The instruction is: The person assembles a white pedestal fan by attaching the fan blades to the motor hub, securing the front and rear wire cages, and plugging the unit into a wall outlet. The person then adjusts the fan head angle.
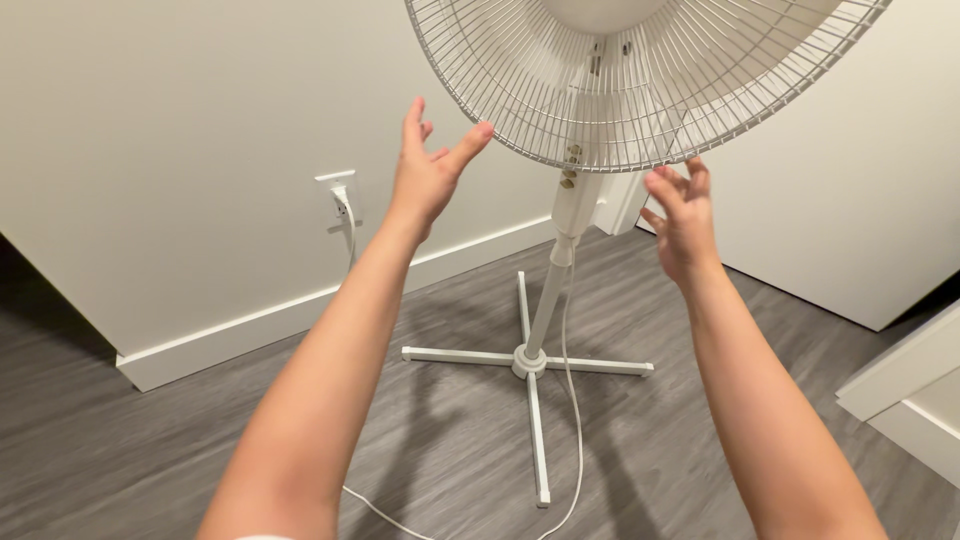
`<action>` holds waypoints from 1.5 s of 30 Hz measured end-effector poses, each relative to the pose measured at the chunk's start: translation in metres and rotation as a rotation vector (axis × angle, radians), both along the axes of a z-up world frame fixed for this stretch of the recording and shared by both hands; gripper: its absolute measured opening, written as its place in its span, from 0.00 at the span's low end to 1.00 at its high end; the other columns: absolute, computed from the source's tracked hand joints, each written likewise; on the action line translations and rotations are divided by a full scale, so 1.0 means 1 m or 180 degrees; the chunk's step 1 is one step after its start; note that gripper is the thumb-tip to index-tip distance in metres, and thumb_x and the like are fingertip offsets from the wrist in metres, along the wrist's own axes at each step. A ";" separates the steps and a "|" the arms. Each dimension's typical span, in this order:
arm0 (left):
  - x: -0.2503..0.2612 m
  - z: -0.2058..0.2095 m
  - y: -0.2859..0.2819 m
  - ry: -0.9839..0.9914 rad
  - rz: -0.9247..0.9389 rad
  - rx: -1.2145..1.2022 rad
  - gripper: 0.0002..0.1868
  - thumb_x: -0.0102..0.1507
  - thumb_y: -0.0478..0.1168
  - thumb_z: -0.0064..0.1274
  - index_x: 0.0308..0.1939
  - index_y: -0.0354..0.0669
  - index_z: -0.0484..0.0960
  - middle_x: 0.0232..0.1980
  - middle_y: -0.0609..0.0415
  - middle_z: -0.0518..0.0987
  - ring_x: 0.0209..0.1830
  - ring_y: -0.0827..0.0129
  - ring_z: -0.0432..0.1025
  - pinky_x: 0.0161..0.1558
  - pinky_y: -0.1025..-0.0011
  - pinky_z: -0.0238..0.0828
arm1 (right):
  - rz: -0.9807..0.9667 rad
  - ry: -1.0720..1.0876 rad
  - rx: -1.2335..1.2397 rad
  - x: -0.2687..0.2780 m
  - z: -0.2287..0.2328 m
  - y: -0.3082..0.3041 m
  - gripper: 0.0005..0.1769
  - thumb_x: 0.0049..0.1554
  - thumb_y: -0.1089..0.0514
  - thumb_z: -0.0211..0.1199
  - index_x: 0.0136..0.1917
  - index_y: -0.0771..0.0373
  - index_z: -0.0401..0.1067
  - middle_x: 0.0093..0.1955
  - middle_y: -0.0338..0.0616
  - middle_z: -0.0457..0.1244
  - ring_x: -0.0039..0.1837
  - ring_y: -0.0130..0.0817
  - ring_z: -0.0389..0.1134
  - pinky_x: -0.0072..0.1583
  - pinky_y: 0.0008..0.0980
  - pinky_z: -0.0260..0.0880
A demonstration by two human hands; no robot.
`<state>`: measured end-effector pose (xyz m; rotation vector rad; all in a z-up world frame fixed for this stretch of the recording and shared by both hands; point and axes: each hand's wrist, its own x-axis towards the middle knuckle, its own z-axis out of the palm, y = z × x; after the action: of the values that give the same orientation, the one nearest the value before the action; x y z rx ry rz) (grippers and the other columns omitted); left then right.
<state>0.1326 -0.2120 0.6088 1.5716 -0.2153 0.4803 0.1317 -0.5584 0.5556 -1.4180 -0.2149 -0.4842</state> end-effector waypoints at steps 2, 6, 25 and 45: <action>0.009 0.007 -0.016 0.0091 -0.0055 0.0011 0.74 0.45 0.71 0.66 0.80 0.42 0.39 0.79 0.32 0.52 0.73 0.49 0.65 0.65 0.56 0.67 | 0.0005 0.0042 -0.0293 0.018 -0.006 0.001 0.64 0.48 0.50 0.75 0.84 0.56 0.35 0.77 0.52 0.47 0.78 0.46 0.52 0.71 0.54 0.57; 0.018 0.018 -0.045 -0.0010 -0.0254 0.0026 0.82 0.44 0.75 0.66 0.80 0.33 0.30 0.80 0.27 0.48 0.80 0.45 0.51 0.72 0.53 0.57 | -0.0290 0.0330 -0.1148 0.066 -0.018 0.013 0.76 0.43 0.54 0.82 0.83 0.59 0.25 0.82 0.64 0.40 0.83 0.54 0.42 0.76 0.48 0.55; 0.032 0.031 -0.078 0.0206 -0.0013 -0.0090 0.83 0.45 0.75 0.63 0.79 0.37 0.21 0.78 0.25 0.41 0.80 0.40 0.43 0.71 0.48 0.55 | -0.1227 0.0038 -0.3537 0.144 -0.024 0.038 0.43 0.54 0.36 0.69 0.73 0.61 0.60 0.70 0.46 0.62 0.72 0.42 0.59 0.73 0.37 0.53; 0.026 0.034 -0.078 0.0114 0.0155 -0.0074 0.80 0.46 0.73 0.65 0.81 0.37 0.28 0.79 0.29 0.48 0.80 0.45 0.47 0.72 0.55 0.54 | -0.0914 0.0807 -0.2582 0.109 -0.001 0.043 0.66 0.47 0.38 0.74 0.81 0.63 0.36 0.71 0.52 0.62 0.71 0.45 0.64 0.71 0.34 0.62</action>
<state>0.1591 -0.2904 0.6428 1.5642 -0.1439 0.4906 0.2407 -0.5154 0.5543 -2.3064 0.0114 -0.4633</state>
